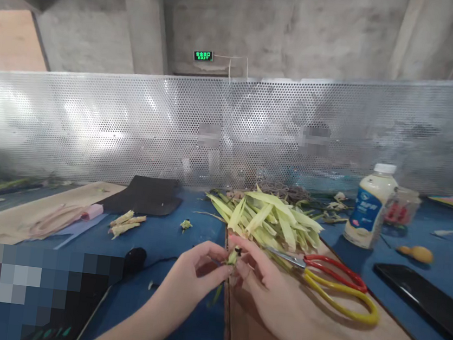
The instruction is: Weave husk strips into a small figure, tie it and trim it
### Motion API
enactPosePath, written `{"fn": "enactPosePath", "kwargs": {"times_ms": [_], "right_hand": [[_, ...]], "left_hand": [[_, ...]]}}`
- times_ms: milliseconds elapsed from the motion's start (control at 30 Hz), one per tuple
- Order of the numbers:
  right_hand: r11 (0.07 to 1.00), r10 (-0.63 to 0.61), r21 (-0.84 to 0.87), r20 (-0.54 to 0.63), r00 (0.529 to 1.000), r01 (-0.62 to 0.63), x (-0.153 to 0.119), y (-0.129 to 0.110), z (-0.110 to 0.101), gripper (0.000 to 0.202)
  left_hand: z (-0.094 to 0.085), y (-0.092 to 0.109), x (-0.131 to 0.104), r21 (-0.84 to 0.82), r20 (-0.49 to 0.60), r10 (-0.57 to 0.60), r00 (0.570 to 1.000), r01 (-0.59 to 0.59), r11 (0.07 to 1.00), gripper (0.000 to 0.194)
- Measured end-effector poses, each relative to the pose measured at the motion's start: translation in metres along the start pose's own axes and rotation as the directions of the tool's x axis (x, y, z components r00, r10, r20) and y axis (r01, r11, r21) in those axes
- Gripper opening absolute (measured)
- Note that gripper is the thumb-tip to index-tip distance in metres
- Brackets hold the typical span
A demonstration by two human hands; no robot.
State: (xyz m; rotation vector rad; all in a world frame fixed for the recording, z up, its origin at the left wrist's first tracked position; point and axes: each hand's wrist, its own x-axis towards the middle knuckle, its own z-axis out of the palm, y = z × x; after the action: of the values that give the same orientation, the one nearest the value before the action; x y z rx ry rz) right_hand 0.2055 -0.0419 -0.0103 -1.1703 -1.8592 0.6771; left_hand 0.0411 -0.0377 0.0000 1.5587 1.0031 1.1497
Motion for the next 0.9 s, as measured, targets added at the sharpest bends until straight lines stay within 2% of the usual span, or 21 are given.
{"fn": "enactPosePath", "kwargs": {"times_ms": [167,267,333,433,533,633,733,900], "right_hand": [[0.985,0.057,0.151,0.152,0.987,-0.081,0.001,-0.021,-0.005,0.030],[0.948,0.059,0.290,0.236,0.970,-0.128,0.001,-0.021,-0.004,0.028],[0.893,0.019,0.427,0.283,0.959,-0.144,0.002,-0.013,0.000,0.029],[0.755,-0.070,0.633,0.336,0.939,-0.170,0.005,0.003,0.008,0.030],[0.630,-0.120,0.754,0.327,0.937,-0.183,0.008,0.014,0.014,0.026],[0.551,-0.136,0.808,0.335,0.932,-0.210,0.010,0.017,0.016,0.021],[0.490,-0.134,0.840,0.337,0.932,-0.233,0.011,0.018,0.017,0.018],[0.500,-0.097,0.832,0.331,0.939,-0.242,0.011,0.021,0.017,0.019]], "left_hand": [[0.000,-0.002,-0.002,-0.047,0.031,-0.016,0.999,0.018,0.999,0.012],[0.000,0.000,-0.005,-0.098,0.043,-0.050,0.998,0.054,0.994,0.013],[0.001,0.003,-0.006,-0.120,0.042,-0.078,0.996,0.082,0.989,0.013],[0.002,0.005,-0.007,-0.140,0.056,-0.102,0.993,0.109,0.984,0.014],[0.002,0.005,-0.005,-0.146,0.088,-0.118,0.989,0.130,0.981,0.015],[0.002,0.003,-0.003,-0.172,0.079,-0.156,0.985,0.168,0.971,0.017],[0.003,0.003,-0.004,-0.239,0.130,-0.178,0.975,0.205,0.949,0.022],[0.002,0.005,-0.006,-0.191,0.149,-0.174,0.973,0.201,0.961,0.025]]}}
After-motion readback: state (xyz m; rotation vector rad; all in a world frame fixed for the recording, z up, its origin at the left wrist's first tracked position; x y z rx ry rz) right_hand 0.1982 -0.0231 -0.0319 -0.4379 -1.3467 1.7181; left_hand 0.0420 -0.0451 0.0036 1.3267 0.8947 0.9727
